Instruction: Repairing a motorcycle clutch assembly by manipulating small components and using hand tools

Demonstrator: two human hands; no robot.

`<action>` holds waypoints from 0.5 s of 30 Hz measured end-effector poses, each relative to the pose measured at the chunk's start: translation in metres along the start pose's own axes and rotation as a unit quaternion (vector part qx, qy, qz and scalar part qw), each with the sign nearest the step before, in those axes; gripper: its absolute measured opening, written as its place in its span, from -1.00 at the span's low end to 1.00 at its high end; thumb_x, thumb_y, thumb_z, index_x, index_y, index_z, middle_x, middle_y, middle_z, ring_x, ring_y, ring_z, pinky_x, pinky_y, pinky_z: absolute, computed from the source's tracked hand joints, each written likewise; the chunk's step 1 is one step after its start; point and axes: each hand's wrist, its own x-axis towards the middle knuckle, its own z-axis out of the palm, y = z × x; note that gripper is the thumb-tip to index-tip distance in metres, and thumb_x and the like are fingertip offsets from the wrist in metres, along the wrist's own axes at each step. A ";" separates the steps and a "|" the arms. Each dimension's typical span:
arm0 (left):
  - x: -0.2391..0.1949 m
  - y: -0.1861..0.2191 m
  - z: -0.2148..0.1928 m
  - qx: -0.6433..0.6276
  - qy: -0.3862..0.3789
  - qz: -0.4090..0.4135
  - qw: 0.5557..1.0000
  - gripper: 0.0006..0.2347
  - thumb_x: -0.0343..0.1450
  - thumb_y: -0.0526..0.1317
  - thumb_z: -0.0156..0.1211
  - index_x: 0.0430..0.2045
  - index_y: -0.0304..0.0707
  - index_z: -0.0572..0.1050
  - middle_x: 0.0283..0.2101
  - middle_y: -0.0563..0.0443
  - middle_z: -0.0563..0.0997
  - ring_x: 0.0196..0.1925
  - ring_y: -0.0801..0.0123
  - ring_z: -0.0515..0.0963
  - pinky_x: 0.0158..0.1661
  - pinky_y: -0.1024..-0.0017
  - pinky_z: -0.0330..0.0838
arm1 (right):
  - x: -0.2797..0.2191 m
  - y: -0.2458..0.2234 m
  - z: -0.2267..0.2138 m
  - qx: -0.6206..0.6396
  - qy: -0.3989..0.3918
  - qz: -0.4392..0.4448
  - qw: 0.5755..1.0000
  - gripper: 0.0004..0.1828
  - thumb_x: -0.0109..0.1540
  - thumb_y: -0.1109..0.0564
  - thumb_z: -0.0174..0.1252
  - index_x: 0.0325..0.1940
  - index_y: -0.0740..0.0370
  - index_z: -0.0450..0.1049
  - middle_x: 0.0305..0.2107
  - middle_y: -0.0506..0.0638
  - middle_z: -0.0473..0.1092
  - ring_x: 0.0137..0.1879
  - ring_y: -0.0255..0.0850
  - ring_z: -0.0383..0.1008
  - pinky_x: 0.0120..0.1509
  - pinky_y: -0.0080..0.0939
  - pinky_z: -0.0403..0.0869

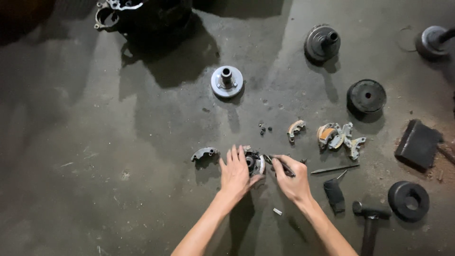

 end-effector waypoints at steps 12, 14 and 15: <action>0.012 -0.011 0.053 0.115 0.025 0.026 0.993 0.05 0.14 0.28 0.44 0.34 -0.63 0.13 0.32 -0.49 0.27 0.34 -0.13 0.30 0.24 -0.18 0.24 | 0.007 0.028 0.013 0.013 -0.025 0.141 0.990 -0.80 0.17 0.20 0.15 -0.51 0.24 0.62 -0.72 0.07 0.44 -0.45 -0.39 0.32 -0.35 -0.22 0.39; 0.007 -0.017 0.062 0.077 0.064 0.052 0.994 0.01 0.16 0.21 0.49 0.28 -0.72 0.14 0.30 -0.59 0.24 0.26 -0.24 0.31 0.20 -0.21 0.21 | -0.002 0.026 0.005 0.000 -0.048 0.186 0.981 -0.78 0.15 0.18 0.13 -0.53 0.33 0.58 -0.74 0.02 0.40 -0.53 -0.33 0.27 -0.43 -0.24 0.32; 0.009 -0.019 0.063 0.037 0.110 0.076 0.990 -0.03 0.17 0.15 0.53 0.22 -0.80 0.16 0.27 -0.69 0.21 0.18 -0.34 0.32 0.17 -0.24 0.19 | -0.004 0.024 0.000 -0.012 -0.074 0.224 0.972 -0.74 0.13 0.16 0.10 -0.55 0.42 0.54 -0.76 -0.04 0.36 -0.60 -0.26 0.23 -0.51 -0.26 0.26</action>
